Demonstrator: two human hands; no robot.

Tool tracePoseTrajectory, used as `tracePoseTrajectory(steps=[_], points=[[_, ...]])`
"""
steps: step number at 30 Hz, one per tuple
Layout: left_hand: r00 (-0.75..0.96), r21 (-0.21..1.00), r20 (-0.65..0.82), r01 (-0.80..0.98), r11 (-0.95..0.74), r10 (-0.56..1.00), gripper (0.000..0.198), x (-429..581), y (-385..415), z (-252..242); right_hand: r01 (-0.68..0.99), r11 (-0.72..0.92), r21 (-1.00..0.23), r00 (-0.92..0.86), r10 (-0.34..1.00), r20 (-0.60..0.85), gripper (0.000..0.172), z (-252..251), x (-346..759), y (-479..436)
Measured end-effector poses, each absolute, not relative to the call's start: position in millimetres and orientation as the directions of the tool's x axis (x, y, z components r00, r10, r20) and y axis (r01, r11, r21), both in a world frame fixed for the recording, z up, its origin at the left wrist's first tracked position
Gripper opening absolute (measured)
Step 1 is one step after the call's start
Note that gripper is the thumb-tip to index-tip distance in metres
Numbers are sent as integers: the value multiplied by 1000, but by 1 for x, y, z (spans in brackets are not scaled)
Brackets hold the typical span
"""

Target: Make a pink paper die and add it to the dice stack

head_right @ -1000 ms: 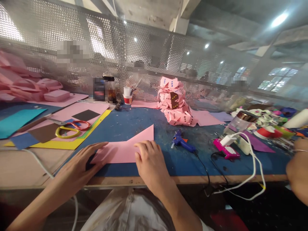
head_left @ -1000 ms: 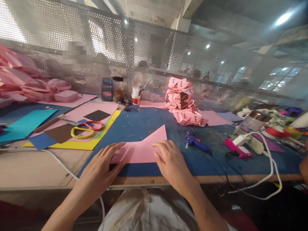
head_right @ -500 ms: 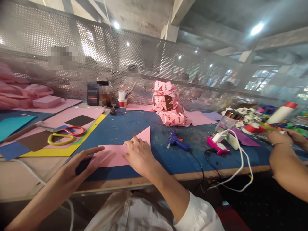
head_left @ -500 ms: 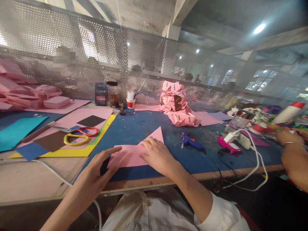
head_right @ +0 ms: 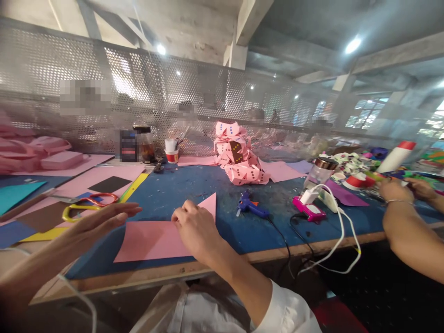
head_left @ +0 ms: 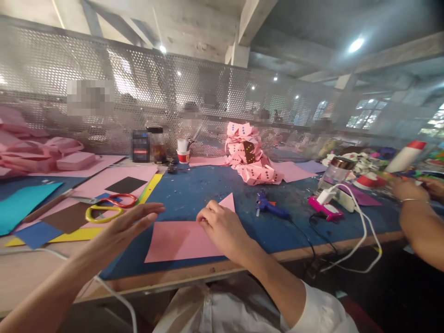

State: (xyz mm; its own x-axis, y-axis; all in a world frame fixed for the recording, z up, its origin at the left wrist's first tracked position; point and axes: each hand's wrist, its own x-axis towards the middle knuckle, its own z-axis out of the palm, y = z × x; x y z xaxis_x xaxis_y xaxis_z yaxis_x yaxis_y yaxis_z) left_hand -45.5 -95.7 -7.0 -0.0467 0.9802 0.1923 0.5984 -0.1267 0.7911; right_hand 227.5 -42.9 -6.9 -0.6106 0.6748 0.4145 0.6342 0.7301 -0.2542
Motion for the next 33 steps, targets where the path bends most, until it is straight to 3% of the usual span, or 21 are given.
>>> tracePoseTrajectory(steps=[4, 11, 14, 17, 20, 23, 26, 30, 33], points=[[49, 857, 52, 510, -70, 997, 57, -42, -81, 1, 514, 791, -330, -633, 610, 477, 15, 1, 241, -60], [207, 863, 40, 487, -138, 977, 54, -11, -53, -1, 282, 895, -345, -676, 441, 590, 18, 8, 265, -92], [206, 717, 149, 650, -249, 967, 46, 7, -48, 1, 235, 900, -367, -666, 425, 614, 19, 3, 273, -95], [306, 430, 310, 799, -420, 900, 38, 21, -48, -2, 220, 886, -408, -651, 445, 615, 24, -7, 279, -91], [479, 235, 282, 806, -544, 831, 36, 25, -50, -10, 233, 867, -440, -621, 481, 619, 28, -18, 287, -86], [523, 152, 188, 821, -551, 831, 41, 23, -56, -17, 289, 848, -444, -566, 525, 636, 32, -25, 301, -82], [508, 107, 186, 840, -532, 841, 45, 20, -62, -20, 457, 798, -393, -456, 590, 667, 32, -28, 324, -72], [505, 65, 222, 846, -529, 834, 44, 15, -62, -24, 809, 534, -244, -251, 690, 679, 27, -32, 361, -49], [471, 46, 235, 869, -493, 851, 43, 11, -55, -25, 938, 321, -129, -174, 760, 626, 32, -34, 382, -35]])
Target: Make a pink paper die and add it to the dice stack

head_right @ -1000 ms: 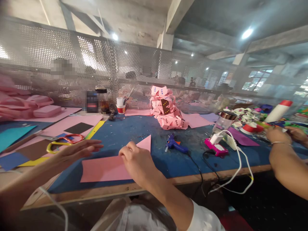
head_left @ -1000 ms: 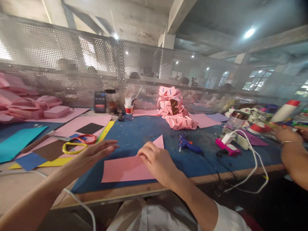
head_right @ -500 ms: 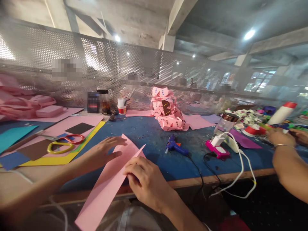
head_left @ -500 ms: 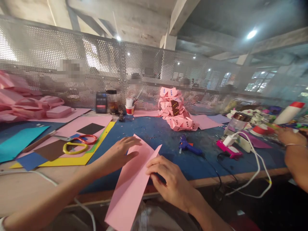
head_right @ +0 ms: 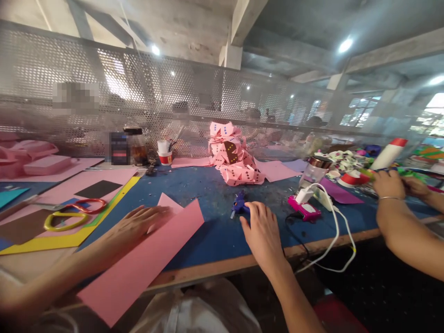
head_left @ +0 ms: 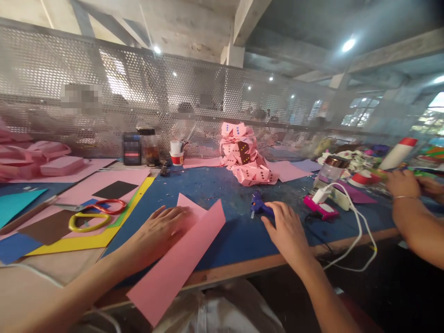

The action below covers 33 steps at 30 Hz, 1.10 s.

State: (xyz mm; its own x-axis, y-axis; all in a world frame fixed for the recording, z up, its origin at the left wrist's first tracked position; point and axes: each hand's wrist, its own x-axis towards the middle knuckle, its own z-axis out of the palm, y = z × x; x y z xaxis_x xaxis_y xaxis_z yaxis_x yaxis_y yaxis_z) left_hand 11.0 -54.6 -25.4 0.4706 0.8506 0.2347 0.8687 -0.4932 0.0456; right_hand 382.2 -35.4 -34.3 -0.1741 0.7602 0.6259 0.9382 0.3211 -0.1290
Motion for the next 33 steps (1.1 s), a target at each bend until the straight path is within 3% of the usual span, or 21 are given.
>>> tracePoseTrajectory(steps=[6, 13, 18, 21, 26, 33], points=[[382, 96, 231, 906, -411, 895, 48, 6, -25, -23, 980, 196, -29, -150, 831, 536, 22, -36, 396, -23], [357, 144, 117, 917, -371, 927, 56, 12, 0, -21, 985, 171, -18, -137, 841, 523, 18, -38, 415, -10], [376, 134, 113, 911, -389, 920, 54, 10, -2, -23, 993, 113, -27, -81, 837, 541, 19, -33, 420, -13], [384, 118, 136, 909, -400, 913, 52, 7, -1, -27, 961, 252, -112, -143, 804, 577, 21, -24, 396, -21], [361, 94, 147, 922, -376, 921, 53, 1, -1, -32, 703, 635, -320, -468, 752, 464, 27, -8, 326, -28], [280, 14, 214, 957, -290, 936, 49, 1, -12, -23, 640, 697, -325, -654, 715, 245, 45, -5, 266, -5]])
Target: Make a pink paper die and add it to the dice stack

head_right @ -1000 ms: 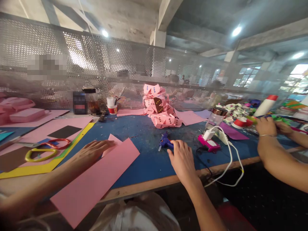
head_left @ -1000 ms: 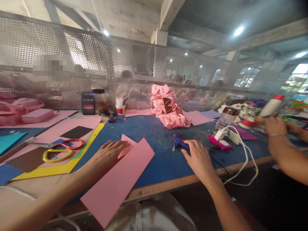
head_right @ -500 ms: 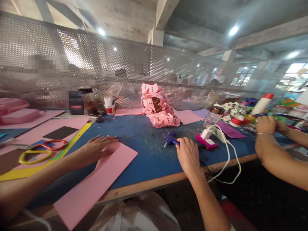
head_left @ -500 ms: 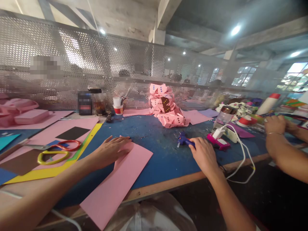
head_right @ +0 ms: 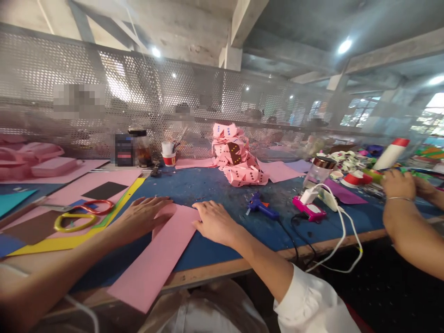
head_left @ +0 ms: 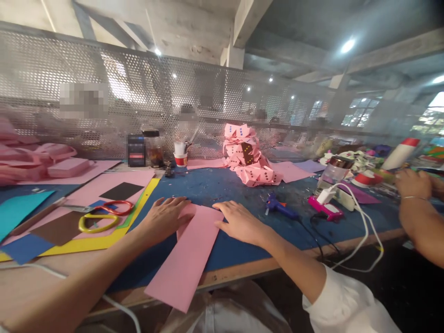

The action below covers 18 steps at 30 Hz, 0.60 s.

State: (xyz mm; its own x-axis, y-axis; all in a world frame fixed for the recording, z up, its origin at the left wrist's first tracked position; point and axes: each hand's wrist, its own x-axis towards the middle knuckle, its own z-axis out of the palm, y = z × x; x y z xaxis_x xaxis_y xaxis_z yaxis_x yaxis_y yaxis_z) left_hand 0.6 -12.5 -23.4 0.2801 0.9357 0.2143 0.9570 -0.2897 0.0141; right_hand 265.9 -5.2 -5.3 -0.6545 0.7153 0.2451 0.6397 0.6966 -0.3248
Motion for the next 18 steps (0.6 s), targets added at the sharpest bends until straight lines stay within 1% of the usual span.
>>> tracePoseTrajectory(steps=[3, 7, 11, 13, 15, 17, 18], points=[[240, -10, 231, 970, -244, 943, 47, 2, -16, -21, 615, 692, -378, -656, 715, 242, 45, -5, 257, 9], [212, -4, 250, 976, -218, 945, 47, 2, -18, -21, 565, 651, -507, -609, 744, 277, 37, -1, 249, 25], [200, -11, 257, 979, -204, 945, 49, 2, -20, -18, 465, 628, -624, -607, 739, 292, 29, 4, 244, 34], [185, -17, 256, 982, -187, 949, 47, 2, -20, -17, 446, 641, -625, -606, 730, 316, 31, 3, 242, 37], [171, -21, 255, 985, -171, 952, 46, 1, -20, -17, 474, 674, -567, -618, 713, 331, 33, -2, 240, 39], [162, -26, 257, 987, -161, 953, 46, 1, -19, -18, 495, 689, -529, -631, 704, 326, 31, -7, 238, 40], [163, -29, 258, 986, -161, 952, 47, 0, -18, -18, 493, 690, -530, -633, 703, 325, 28, -9, 237, 40]])
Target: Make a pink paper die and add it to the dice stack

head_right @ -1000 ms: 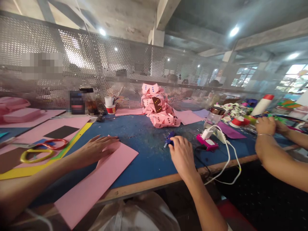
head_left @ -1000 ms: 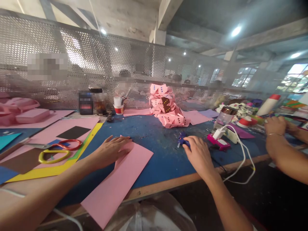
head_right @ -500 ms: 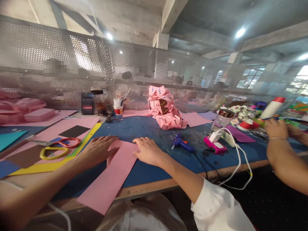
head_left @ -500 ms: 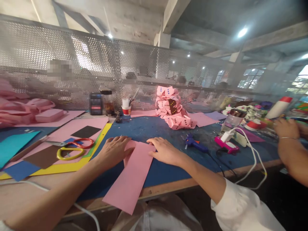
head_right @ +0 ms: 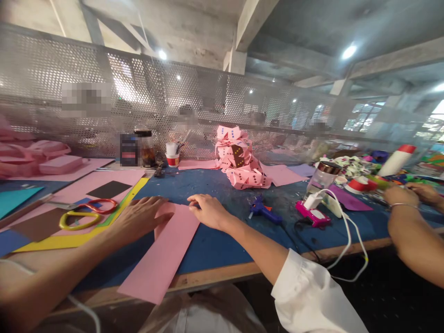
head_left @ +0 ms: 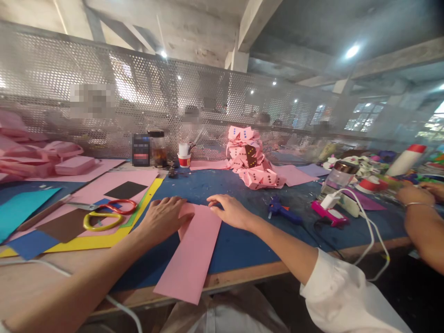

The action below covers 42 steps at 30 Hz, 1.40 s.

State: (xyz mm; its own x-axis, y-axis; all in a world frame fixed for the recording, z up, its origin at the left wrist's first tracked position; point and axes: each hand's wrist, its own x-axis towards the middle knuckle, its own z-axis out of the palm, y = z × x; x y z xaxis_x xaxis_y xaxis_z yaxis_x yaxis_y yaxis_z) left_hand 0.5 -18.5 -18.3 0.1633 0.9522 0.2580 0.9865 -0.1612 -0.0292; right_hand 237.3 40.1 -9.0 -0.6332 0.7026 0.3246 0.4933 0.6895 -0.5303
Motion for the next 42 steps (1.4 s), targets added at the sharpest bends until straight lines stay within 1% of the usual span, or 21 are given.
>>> tracePoseTrajectory(steps=[2, 4, 7, 9, 10, 12, 16, 18, 20, 23, 26, 28, 29, 32, 34, 39, 42], points=[[169, -32, 260, 985, -167, 951, 48, 0, -17, -20, 464, 687, -560, -628, 700, 339, 26, -12, 236, 40], [177, -33, 258, 984, -174, 950, 50, 0, -17, -20, 437, 692, -574, -619, 695, 366, 29, -14, 236, 41], [178, -45, 262, 984, -172, 949, 52, -1, -16, -21, 484, 714, -506, -623, 687, 373, 32, -18, 238, 43], [177, -57, 262, 984, -168, 949, 52, -1, -16, -22, 515, 718, -468, -630, 688, 360, 30, -20, 238, 45], [179, -61, 260, 984, -169, 949, 51, -1, -16, -22, 515, 717, -470, -630, 688, 360, 29, -20, 238, 45], [188, -65, 247, 982, -177, 951, 50, -2, -17, -21, 481, 707, -519, -618, 693, 371, 26, -19, 238, 45], [185, -49, 234, 983, -178, 955, 52, -3, -17, -20, 338, 632, -698, -588, 721, 368, 23, -10, 239, 42], [181, -36, 240, 983, -178, 954, 55, -3, -16, -21, 261, 600, -756, -598, 716, 361, 30, -4, 242, 42], [180, -27, 248, 983, -179, 952, 57, -3, -16, -21, 227, 563, -795, -601, 723, 340, 44, 0, 247, 43], [163, -24, 249, 986, -163, 955, 56, -2, -16, -21, 254, 475, -842, -572, 776, 265, 64, 5, 253, 48], [143, -28, 250, 990, -141, 958, 54, -3, -16, -20, 286, 406, -868, -555, 808, 195, 70, 8, 260, 55], [138, -34, 253, 990, -133, 958, 55, -4, -16, -20, 329, 385, -862, -571, 808, 143, 64, 10, 264, 60], [137, -36, 254, 991, -132, 957, 55, -5, -16, -20, 370, 389, -844, -581, 805, 117, 58, 10, 266, 62], [132, -44, 259, 991, -125, 957, 57, -6, -16, -20, 493, 431, -756, -595, 801, 68, 31, 11, 274, 67], [125, -57, 262, 992, -114, 957, 57, -7, -17, -19, 522, 440, -730, -596, 801, 56, 20, 11, 279, 69], [100, -87, 284, 993, -78, 954, 55, -11, -16, -17, 551, 423, -719, -613, 790, -4, 21, 9, 286, 73], [160, -47, 339, 987, -153, 927, 51, -9, -13, -18, 568, 432, -701, -617, 787, -15, 20, 6, 285, 76]])
